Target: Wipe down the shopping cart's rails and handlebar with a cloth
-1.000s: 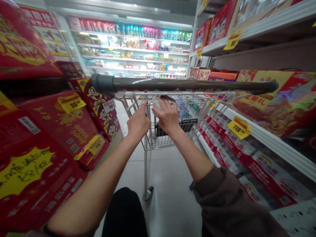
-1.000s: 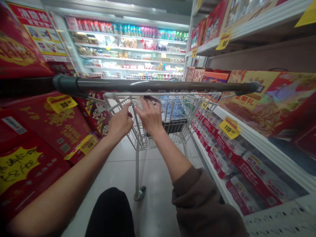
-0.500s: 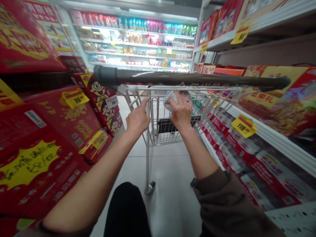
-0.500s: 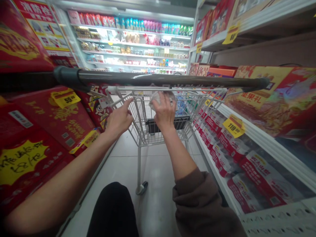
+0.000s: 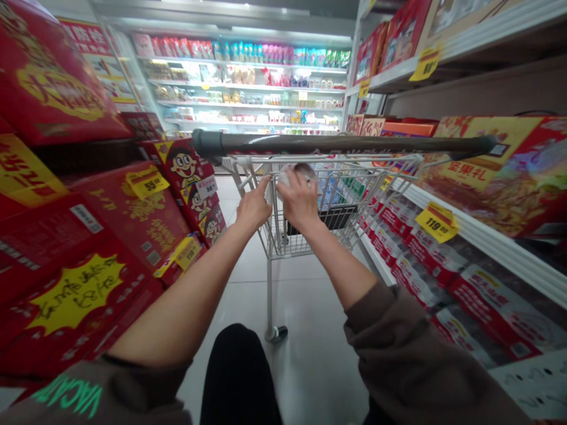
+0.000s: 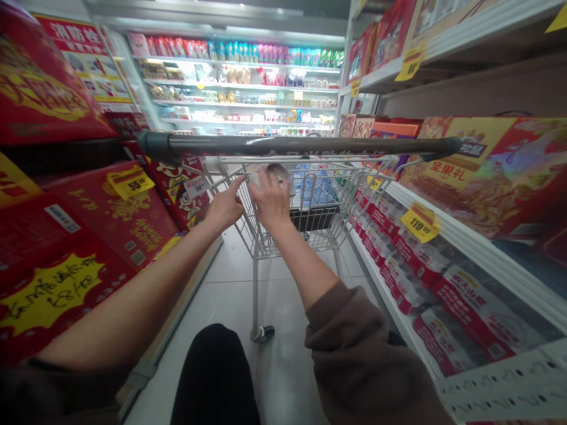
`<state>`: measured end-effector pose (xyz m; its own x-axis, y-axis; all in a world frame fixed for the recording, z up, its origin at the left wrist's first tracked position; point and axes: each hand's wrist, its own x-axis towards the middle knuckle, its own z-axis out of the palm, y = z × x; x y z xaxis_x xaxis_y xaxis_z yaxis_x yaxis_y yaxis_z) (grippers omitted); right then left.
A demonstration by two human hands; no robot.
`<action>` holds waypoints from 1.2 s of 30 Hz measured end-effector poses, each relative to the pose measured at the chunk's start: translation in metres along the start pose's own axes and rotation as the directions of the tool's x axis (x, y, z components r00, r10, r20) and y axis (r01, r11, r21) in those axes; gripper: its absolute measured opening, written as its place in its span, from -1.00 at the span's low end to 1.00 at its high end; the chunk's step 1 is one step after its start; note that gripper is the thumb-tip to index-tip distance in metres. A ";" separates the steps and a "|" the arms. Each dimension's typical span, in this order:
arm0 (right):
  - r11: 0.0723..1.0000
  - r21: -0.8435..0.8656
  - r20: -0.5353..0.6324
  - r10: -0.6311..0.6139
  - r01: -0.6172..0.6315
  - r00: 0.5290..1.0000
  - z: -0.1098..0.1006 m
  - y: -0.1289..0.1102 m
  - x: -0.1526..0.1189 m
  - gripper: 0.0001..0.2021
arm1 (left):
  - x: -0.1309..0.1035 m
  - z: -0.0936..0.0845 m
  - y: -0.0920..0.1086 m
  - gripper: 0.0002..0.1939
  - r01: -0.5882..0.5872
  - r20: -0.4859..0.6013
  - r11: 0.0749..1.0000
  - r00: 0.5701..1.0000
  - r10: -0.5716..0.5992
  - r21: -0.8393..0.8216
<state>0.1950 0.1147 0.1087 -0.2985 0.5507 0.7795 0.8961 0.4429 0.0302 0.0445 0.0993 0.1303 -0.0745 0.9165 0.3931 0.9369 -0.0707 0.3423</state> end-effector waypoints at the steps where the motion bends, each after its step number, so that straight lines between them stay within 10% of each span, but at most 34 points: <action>1: 0.998 0.001 0.017 -0.069 0.069 0.997 0.001 -0.002 0.001 -0.64 | 0.002 -0.001 -0.002 -0.11 -0.013 0.012 1.000 1.000 0.013 -0.003; 9: 0.987 0.059 -0.151 0.159 -0.152 0.976 0.011 0.014 -0.002 -0.59 | 0.013 -0.006 -0.010 -0.16 -0.095 0.047 0.995 0.994 0.096 -0.030; 14: 0.992 0.066 -0.023 -0.107 0.108 0.994 0.019 -0.006 -0.006 -0.63 | 0.003 -0.009 -0.010 -0.06 -0.148 0.123 0.988 0.982 0.142 0.045; 18: 0.996 0.046 -0.053 -0.075 0.077 0.996 0.026 -0.009 -0.013 -0.65 | -0.008 -0.008 -0.009 -0.03 -0.107 0.098 0.981 0.991 0.092 0.161; 24: 0.931 0.059 0.054 -0.362 0.359 0.930 0.031 -0.002 -0.014 -0.67 | -0.007 -0.013 -0.013 -0.15 -0.127 0.056 0.977 0.991 0.119 0.172; 36: 0.996 -0.009 -0.087 -0.088 0.087 0.992 0.017 0.032 -0.017 -0.67 | 0.004 -0.022 -0.012 -0.27 -0.091 0.045 0.994 0.995 0.088 0.067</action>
<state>0.2231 0.1321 0.0860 -0.3461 0.4460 0.8254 0.8697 0.4826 0.1040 0.0250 0.0955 0.1466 0.0237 0.9236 0.3826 0.9606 -0.1270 0.2471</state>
